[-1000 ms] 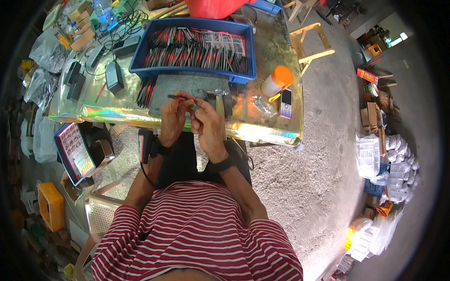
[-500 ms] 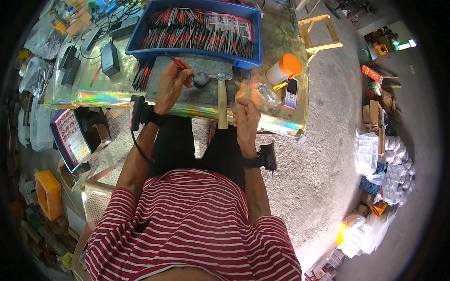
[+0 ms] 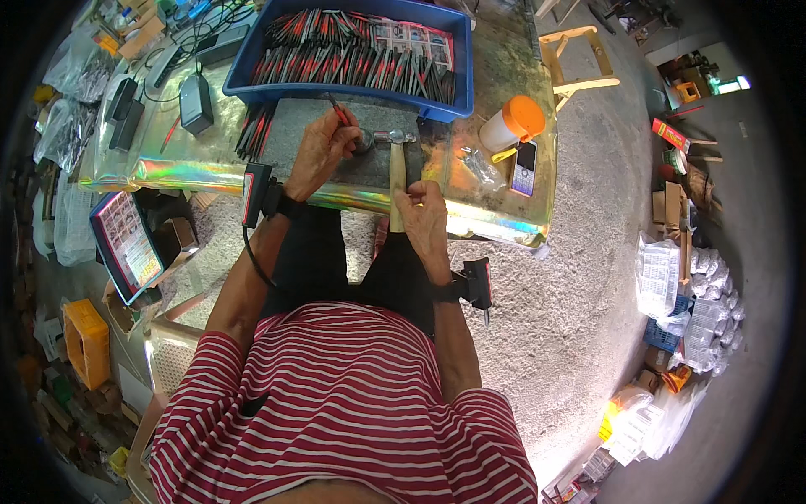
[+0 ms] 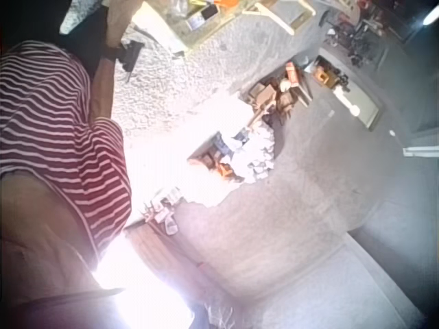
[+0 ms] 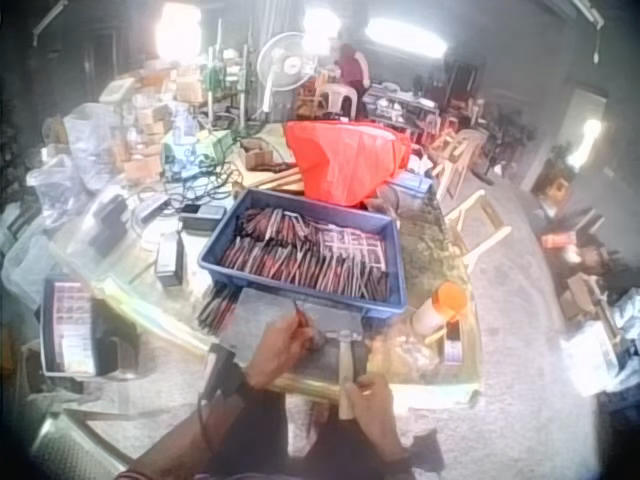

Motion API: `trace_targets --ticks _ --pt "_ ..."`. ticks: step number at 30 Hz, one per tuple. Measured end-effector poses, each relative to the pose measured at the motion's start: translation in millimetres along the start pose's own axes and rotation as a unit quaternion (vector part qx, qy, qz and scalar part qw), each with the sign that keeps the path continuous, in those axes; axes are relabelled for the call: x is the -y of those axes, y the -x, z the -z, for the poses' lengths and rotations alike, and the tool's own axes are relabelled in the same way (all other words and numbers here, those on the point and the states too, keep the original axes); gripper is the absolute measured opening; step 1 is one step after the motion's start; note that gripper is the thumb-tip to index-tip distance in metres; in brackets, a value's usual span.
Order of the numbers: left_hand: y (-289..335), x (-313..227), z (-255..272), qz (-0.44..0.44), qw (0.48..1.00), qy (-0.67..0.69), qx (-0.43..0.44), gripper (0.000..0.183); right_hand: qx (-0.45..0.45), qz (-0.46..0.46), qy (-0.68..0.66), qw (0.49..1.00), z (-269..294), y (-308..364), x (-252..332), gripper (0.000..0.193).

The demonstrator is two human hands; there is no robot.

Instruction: The person positions small components on a metal block and hits them with a hammer, then picks up new components from a blue bin.

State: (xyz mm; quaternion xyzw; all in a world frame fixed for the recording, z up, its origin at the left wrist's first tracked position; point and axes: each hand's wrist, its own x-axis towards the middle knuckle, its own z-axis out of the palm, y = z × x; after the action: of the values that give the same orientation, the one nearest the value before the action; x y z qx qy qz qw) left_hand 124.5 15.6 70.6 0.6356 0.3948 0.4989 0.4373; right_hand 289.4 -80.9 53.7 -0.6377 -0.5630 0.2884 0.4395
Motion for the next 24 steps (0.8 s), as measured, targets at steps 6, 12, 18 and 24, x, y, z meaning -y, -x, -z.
trace_targets --ticks 6,12,18,24 --pt "0 2 1 0.015 0.999 -0.037 0.034 0.005 0.101 -0.131 -0.145 0.976 2 0 4 0.029" --pt "-2 -4 0 0.006 0.999 -0.038 0.017 0.003 0.166 -0.235 -0.339 0.896 8 -7 20 0.021" --pt "-5 -4 2 0.018 0.99 -0.115 0.077 0.002 0.143 -0.283 -0.403 0.859 6 -12 18 0.012" --pt "-6 -6 1 -0.011 0.984 -0.151 0.098 0.006 0.13 -0.294 -0.425 0.846 7 -14 17 0.013"
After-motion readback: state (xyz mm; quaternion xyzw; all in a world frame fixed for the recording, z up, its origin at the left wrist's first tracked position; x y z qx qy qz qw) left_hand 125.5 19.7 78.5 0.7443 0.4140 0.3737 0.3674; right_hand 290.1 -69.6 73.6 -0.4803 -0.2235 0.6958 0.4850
